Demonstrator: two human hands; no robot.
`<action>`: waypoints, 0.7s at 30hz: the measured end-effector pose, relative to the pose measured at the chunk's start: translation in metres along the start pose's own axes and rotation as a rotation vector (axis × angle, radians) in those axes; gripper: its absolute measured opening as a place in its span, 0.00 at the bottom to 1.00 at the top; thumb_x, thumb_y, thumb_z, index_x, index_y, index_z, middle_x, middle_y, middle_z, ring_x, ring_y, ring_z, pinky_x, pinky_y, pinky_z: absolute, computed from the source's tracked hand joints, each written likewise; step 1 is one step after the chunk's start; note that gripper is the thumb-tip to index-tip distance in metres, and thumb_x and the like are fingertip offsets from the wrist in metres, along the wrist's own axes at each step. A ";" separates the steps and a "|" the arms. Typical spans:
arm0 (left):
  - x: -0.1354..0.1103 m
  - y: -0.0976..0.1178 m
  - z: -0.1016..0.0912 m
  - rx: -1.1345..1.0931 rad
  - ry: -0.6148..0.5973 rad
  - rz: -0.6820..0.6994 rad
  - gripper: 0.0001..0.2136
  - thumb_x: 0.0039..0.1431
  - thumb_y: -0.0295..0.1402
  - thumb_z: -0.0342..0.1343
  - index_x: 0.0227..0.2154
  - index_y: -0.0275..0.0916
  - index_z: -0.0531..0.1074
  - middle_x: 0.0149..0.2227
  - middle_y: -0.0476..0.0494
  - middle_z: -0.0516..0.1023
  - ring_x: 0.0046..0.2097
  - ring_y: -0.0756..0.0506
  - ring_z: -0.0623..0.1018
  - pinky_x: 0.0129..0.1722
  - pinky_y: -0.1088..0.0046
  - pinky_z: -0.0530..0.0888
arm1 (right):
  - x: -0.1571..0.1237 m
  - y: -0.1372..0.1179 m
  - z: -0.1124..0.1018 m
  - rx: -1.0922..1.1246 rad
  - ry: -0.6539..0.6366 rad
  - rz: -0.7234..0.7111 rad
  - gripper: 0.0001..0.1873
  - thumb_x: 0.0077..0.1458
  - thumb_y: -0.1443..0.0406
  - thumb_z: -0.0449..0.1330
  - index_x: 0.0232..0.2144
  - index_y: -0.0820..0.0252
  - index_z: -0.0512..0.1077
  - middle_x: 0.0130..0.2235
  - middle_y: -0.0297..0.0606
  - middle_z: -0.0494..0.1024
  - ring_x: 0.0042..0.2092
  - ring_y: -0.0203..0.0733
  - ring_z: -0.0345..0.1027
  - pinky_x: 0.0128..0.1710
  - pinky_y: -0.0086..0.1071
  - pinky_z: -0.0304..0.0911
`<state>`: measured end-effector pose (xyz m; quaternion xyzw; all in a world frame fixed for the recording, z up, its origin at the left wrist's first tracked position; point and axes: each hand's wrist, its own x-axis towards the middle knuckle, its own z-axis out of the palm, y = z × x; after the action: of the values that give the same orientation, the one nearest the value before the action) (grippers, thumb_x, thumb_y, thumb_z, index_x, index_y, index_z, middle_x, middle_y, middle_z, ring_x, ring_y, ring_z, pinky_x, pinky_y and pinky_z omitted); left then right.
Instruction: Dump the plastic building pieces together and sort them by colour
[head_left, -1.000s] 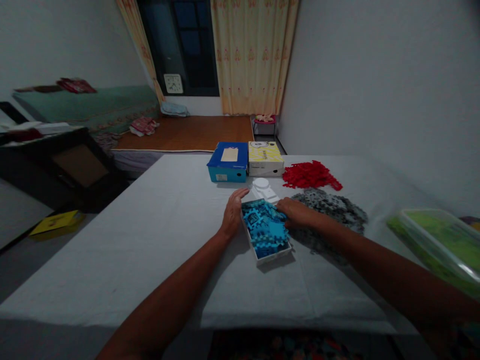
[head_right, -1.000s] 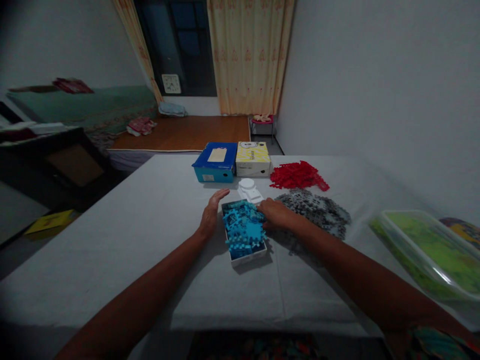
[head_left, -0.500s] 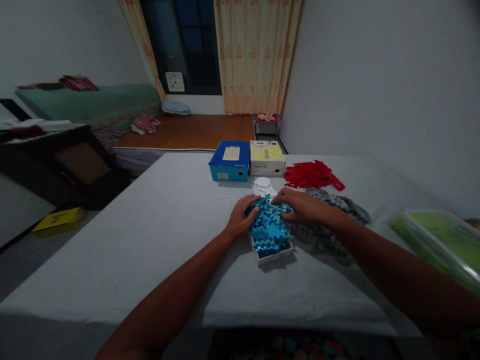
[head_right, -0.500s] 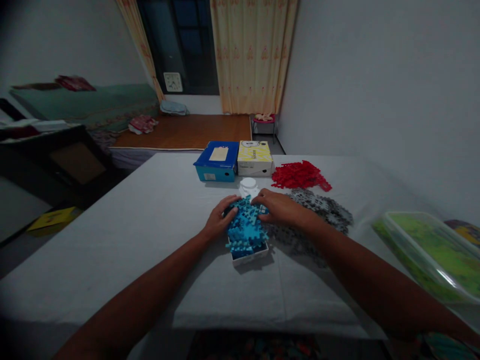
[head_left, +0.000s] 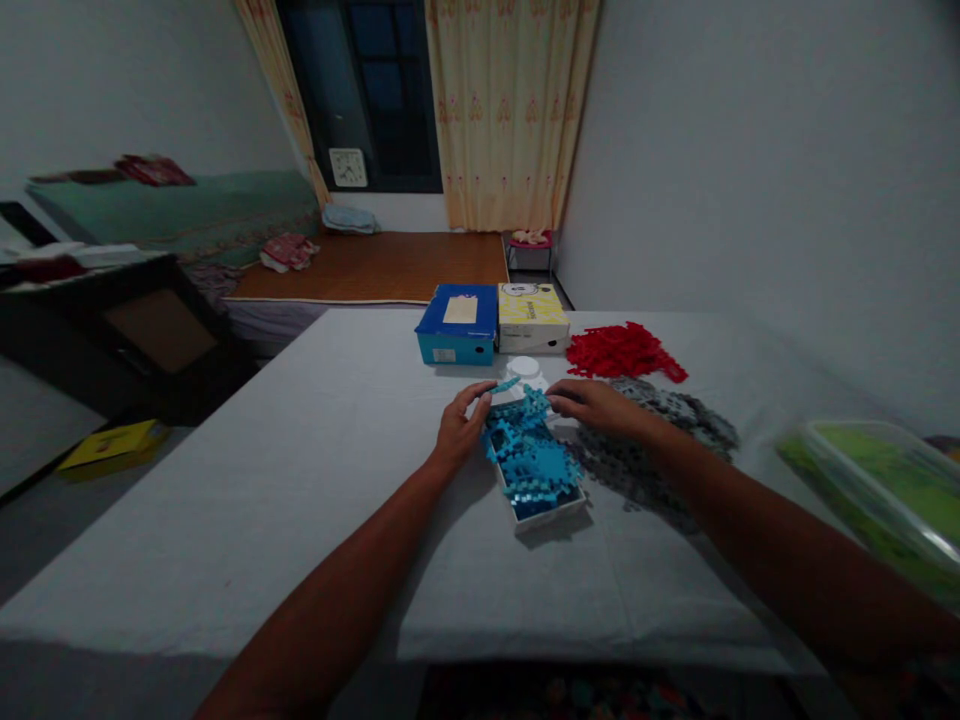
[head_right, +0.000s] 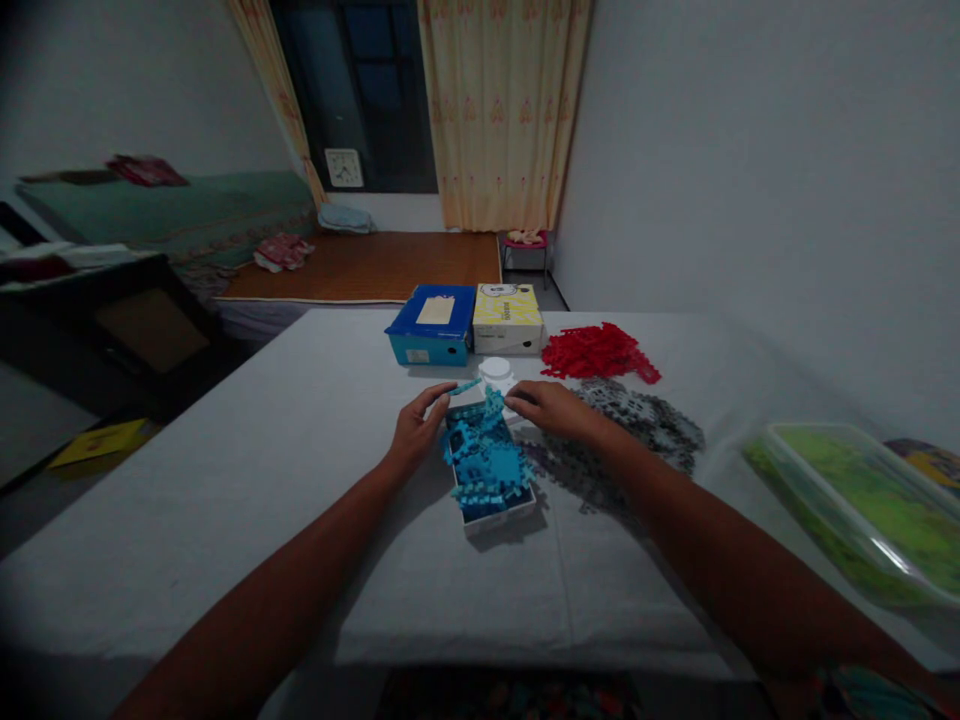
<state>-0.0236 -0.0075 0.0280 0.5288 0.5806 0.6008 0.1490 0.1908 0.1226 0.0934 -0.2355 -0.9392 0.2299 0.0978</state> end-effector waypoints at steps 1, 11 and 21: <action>0.000 0.000 0.000 -0.003 -0.015 -0.014 0.17 0.63 0.44 0.52 0.46 0.40 0.77 0.49 0.41 0.79 0.53 0.40 0.76 0.57 0.60 0.69 | 0.003 -0.002 0.002 0.008 0.011 -0.008 0.20 0.63 0.55 0.49 0.43 0.60 0.75 0.42 0.42 0.80 0.43 0.43 0.73 0.41 0.32 0.64; -0.007 -0.009 0.011 -0.131 -0.025 -0.154 0.18 0.63 0.45 0.51 0.49 0.39 0.75 0.48 0.41 0.79 0.52 0.39 0.76 0.55 0.56 0.71 | 0.000 0.015 0.005 0.235 0.025 0.133 0.24 0.61 0.47 0.47 0.27 0.59 0.67 0.30 0.37 0.73 0.31 0.40 0.72 0.31 0.31 0.68; -0.006 -0.010 0.012 -0.166 0.031 -0.153 0.15 0.63 0.41 0.52 0.48 0.42 0.76 0.47 0.43 0.80 0.52 0.40 0.76 0.55 0.59 0.70 | 0.001 -0.002 0.021 0.372 0.194 -0.004 0.19 0.60 0.51 0.55 0.38 0.58 0.75 0.38 0.38 0.79 0.38 0.42 0.73 0.38 0.34 0.69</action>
<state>-0.0161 -0.0031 0.0136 0.4595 0.5698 0.6418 0.2287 0.1832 0.1139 0.0761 -0.2327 -0.8673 0.3753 0.2298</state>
